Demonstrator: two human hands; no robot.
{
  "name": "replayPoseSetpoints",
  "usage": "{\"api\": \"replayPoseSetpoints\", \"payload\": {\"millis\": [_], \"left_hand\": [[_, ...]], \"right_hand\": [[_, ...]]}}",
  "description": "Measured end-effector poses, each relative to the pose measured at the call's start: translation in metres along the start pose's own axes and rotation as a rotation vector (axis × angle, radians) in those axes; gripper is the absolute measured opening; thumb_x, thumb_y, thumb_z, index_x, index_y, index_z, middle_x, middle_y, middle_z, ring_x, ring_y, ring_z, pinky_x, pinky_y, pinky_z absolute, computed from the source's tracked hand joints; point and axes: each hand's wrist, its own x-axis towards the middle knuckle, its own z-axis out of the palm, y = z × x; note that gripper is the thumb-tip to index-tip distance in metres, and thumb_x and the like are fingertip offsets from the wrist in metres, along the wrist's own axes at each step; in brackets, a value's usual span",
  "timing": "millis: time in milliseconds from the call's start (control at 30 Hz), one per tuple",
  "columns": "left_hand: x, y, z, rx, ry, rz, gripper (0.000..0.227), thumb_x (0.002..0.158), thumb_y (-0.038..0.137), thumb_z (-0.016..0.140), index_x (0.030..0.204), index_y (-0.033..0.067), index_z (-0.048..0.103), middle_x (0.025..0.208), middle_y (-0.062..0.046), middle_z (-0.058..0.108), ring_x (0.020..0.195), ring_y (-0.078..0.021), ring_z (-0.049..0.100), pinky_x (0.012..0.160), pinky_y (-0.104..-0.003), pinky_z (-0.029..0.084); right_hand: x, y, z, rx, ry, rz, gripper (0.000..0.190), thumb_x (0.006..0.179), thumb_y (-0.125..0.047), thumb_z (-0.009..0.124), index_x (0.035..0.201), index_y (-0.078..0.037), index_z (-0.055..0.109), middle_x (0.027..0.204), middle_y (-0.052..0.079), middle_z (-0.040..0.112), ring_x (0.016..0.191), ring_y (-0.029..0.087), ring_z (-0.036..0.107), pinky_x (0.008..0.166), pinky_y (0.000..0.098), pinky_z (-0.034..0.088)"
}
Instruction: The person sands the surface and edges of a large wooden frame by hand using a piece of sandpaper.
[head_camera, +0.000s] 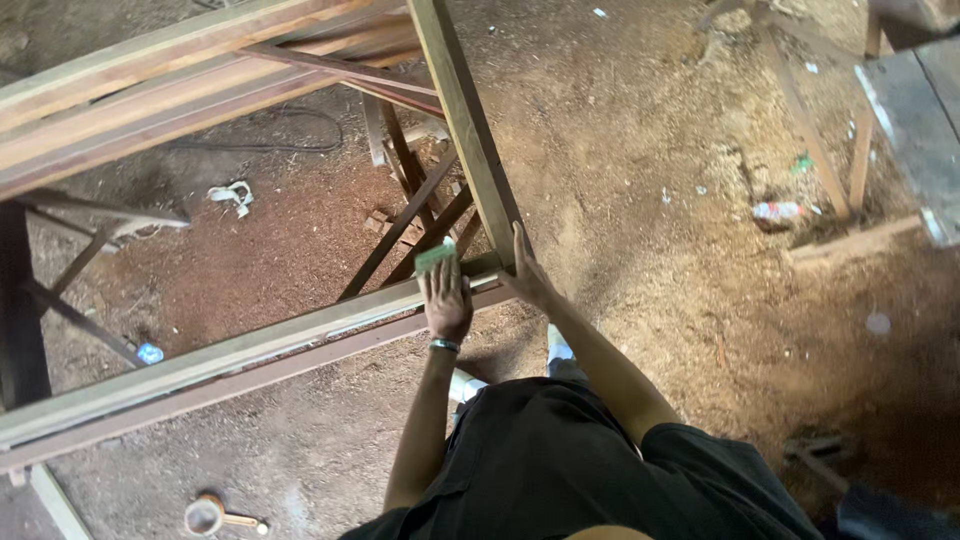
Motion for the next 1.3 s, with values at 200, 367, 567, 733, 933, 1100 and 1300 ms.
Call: {"api": "replayPoseSetpoints", "payload": {"millis": [200, 367, 567, 733, 933, 1100, 1300], "left_hand": [[-0.037, -0.065, -0.047, -0.038, -0.051, 0.071, 0.057, 0.103, 0.015, 0.04, 0.158, 0.0082, 0.028, 0.166, -0.013, 0.03, 0.155, -0.0287, 0.024, 0.128, -0.047, 0.013], [-0.063, -0.14, -0.082, -0.075, 0.016, -0.202, 0.05, 0.109, 0.008, 0.035, 0.158, 0.0162, 0.037, 0.165, -0.009, 0.038, 0.154, -0.0277, 0.033, 0.124, -0.047, 0.03], [-0.069, -0.189, -0.094, 0.115, 0.119, -0.412, 0.043, 0.111, 0.015, 0.043, 0.153, 0.0111, 0.042, 0.157, -0.015, 0.046, 0.147, -0.0343, 0.041, 0.122, -0.062, 0.029], [-0.047, -0.127, -0.055, 0.045, -0.221, -0.402, 0.053, 0.101, 0.008, 0.042, 0.152, 0.0214, 0.044, 0.165, -0.01, 0.034, 0.156, -0.0304, 0.027, 0.127, -0.051, 0.03], [-0.029, 0.01, -0.01, -0.043, 0.097, 0.023, 0.06, 0.103, 0.014, 0.041, 0.161, 0.0135, 0.023, 0.169, -0.009, 0.022, 0.158, -0.0269, 0.018, 0.132, -0.05, 0.014], [-0.033, -0.001, -0.026, -0.096, -0.026, -0.023, 0.058, 0.108, 0.021, 0.036, 0.162, 0.0087, 0.019, 0.17, -0.01, 0.021, 0.158, -0.0237, 0.019, 0.131, -0.045, 0.012], [-0.028, -0.032, -0.054, 0.178, -0.095, -0.307, 0.058, 0.11, 0.028, 0.03, 0.163, 0.012, 0.014, 0.171, -0.008, 0.015, 0.157, -0.0244, 0.015, 0.13, -0.046, 0.012]], "right_hand": [[-0.001, 0.004, 0.004, -0.12, -0.072, 0.278, 0.11, 0.092, -0.024, 0.071, 0.156, 0.004, -0.014, 0.133, 0.034, 0.057, 0.106, 0.037, 0.072, 0.09, 0.042, 0.065], [-0.005, -0.017, 0.004, 0.008, -0.026, 0.331, 0.109, 0.092, -0.02, 0.071, 0.159, -0.005, -0.013, 0.131, 0.036, 0.058, 0.104, 0.038, 0.071, 0.086, 0.0425, 0.064], [0.0, -0.025, 0.002, -0.026, -0.06, 0.456, 0.108, 0.092, -0.019, 0.07, 0.159, -0.01, -0.015, 0.13, 0.035, 0.059, 0.103, 0.042, 0.07, 0.086, 0.0486, 0.064], [0.002, 0.004, 0.002, 0.021, -0.045, 0.316, 0.109, 0.092, -0.02, 0.07, 0.157, -0.009, -0.017, 0.133, 0.036, 0.056, 0.104, 0.039, 0.07, 0.086, 0.0478, 0.065], [-0.007, 0.002, -0.007, 0.002, -0.166, 0.402, 0.109, 0.096, -0.031, 0.064, 0.157, -0.007, -0.024, 0.133, 0.034, 0.058, 0.096, 0.039, 0.073, 0.082, 0.0484, 0.065], [-0.001, 0.038, -0.002, -0.014, -0.177, 0.169, 0.116, 0.097, -0.033, 0.069, 0.153, 0.0, -0.026, 0.135, 0.037, 0.056, 0.105, 0.037, 0.071, 0.097, 0.0496, 0.059], [0.015, 0.047, -0.011, 0.051, -0.291, -0.036, 0.126, 0.094, -0.036, 0.071, 0.144, 0.003, -0.038, 0.163, 0.034, -0.011, 0.149, 0.045, 0.023, 0.118, 0.0555, 0.032]]}}
